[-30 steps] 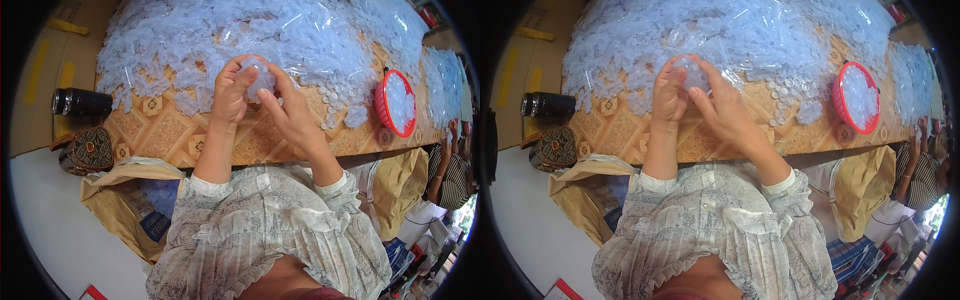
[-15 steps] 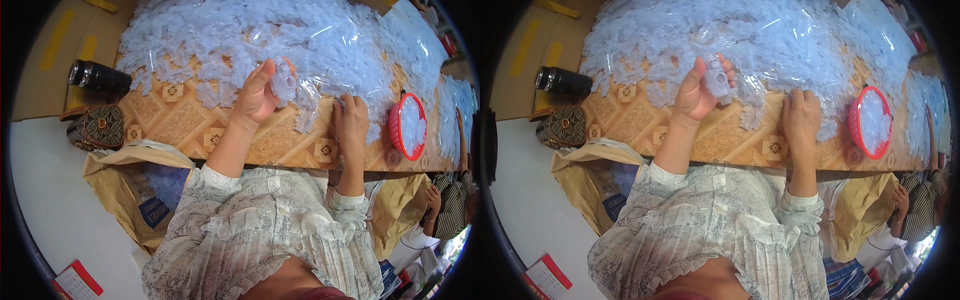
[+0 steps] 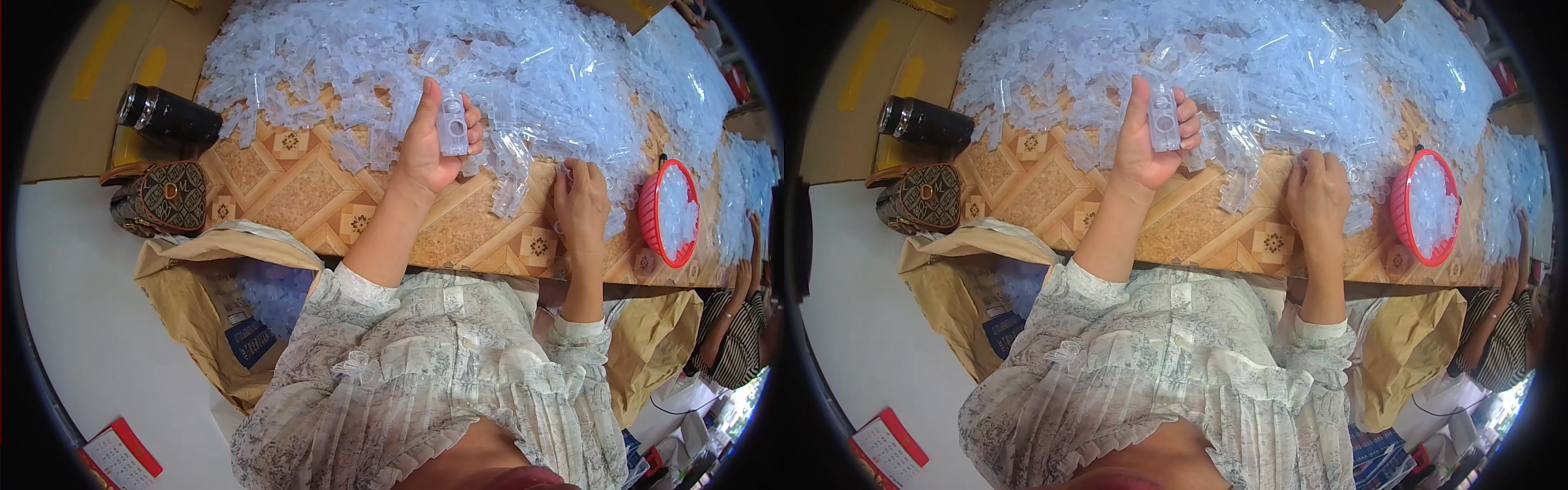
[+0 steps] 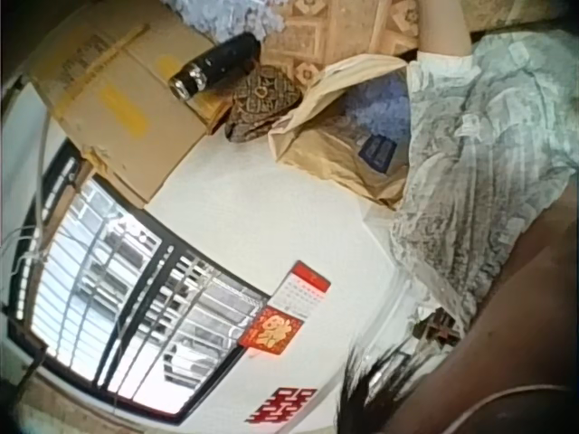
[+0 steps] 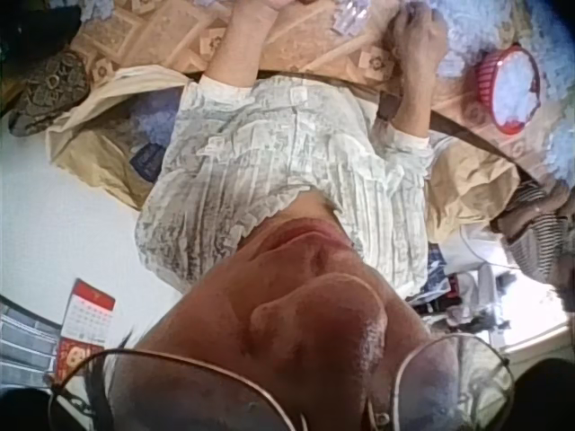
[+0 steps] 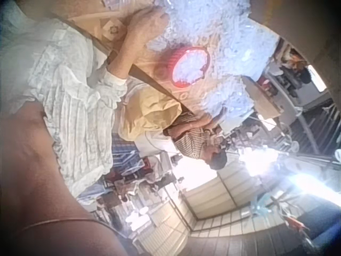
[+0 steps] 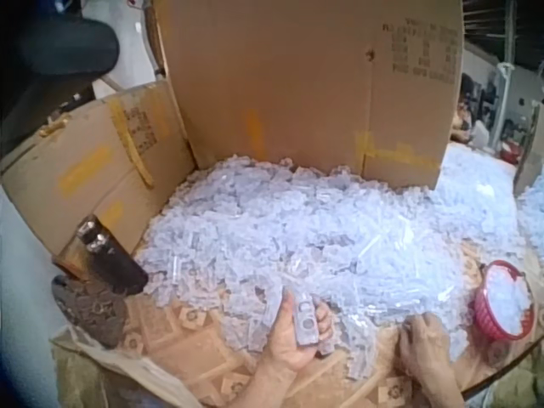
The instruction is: The person assembles plastic components together by hand, pauses to handle a pair of eyeglasses, and then fits more plastic components together.
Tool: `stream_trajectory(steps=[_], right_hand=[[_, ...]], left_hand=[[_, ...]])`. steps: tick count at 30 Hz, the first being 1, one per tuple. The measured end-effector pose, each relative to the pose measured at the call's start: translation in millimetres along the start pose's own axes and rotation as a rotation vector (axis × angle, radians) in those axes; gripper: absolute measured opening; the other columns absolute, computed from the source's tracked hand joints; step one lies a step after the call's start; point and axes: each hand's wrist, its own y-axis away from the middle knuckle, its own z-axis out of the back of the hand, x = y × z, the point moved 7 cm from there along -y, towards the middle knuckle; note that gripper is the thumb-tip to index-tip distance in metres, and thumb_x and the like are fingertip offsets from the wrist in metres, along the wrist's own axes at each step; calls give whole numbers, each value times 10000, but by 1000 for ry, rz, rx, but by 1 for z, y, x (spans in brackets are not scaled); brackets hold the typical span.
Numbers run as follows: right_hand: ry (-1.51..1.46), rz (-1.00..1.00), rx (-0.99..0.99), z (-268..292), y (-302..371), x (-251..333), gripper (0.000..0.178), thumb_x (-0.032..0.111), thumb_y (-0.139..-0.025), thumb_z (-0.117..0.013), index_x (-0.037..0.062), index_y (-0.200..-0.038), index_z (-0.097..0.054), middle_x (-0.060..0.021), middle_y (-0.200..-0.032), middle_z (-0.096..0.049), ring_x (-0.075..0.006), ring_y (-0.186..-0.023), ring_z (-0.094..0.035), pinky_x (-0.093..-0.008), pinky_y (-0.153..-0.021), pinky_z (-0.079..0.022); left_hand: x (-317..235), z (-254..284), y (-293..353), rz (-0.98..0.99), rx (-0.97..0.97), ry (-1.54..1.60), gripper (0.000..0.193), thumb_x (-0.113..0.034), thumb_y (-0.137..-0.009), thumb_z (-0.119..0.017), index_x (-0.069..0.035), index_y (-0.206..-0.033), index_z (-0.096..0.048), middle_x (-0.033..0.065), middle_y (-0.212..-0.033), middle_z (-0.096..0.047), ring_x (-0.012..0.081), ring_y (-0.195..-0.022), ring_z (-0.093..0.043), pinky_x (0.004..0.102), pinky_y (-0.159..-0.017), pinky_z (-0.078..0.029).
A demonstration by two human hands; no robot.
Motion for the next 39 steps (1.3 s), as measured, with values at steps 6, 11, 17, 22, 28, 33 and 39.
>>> stream_trajectory(steps=[6,11,17,22,28,33,39], right_hand=[[-142,-102,47,-6,-5,-8,196,176,-795,-656,38,-930,-624,-149,-880,-578,-339,-827,-573,-421,-714,-471],[-204,-223,93,9,-8,-6,189,171,-814,-641,38,-948,-622,-151,-929,-573,-321,-847,-588,-404,-732,-472],[-764,-163,-5,28,-13,31,206,113,-809,-669,47,-1000,-627,-36,-803,-568,-95,-609,-473,-223,-550,-400],[-793,142,-4,35,-27,109,223,65,-786,-679,31,-997,-616,-53,-810,-590,-130,-592,-506,-260,-523,-431],[-885,137,35,27,-30,119,232,51,-800,-697,8,-1020,-637,-22,-786,-592,-60,-607,-507,-204,-546,-429],[-897,122,47,25,-29,121,225,52,-803,-702,-4,-1014,-647,-32,-777,-610,-60,-628,-551,-207,-563,-455],[-914,49,77,21,-29,117,241,55,-777,-708,-3,-999,-632,-79,-798,-614,-138,-626,-568,-257,-555,-476]], left_hand=[[-11,3,7,-169,-204,-195,525,-613,-855,-507,-90,-861,-549,12,-677,-491,110,-568,-473,245,-470,-388],[-9,-2,7,-175,-182,-171,482,-564,-890,-493,-90,-832,-553,27,-644,-496,123,-515,-470,256,-457,-386],[-4,-6,7,-186,-231,-238,469,-550,-894,-495,-88,-833,-550,33,-615,-501,122,-500,-476,254,-438,-375],[-13,-13,11,-395,-241,-574,487,-522,-925,-456,-51,-838,-542,47,-688,-540,132,-596,-547,271,-530,-450],[-21,-12,15,-403,-230,-654,494,-508,-939,-435,-34,-852,-543,54,-738,-563,134,-629,-548,260,-574,-456],[-25,-12,15,-464,-228,-756,486,-507,-938,-441,-39,-854,-539,45,-745,-553,109,-639,-516,236,-571,-429],[-26,-13,17,-484,-246,-805,472,-498,-945,-434,-44,-860,-532,36,-758,-542,91,-674,-499,224,-597,-418]])
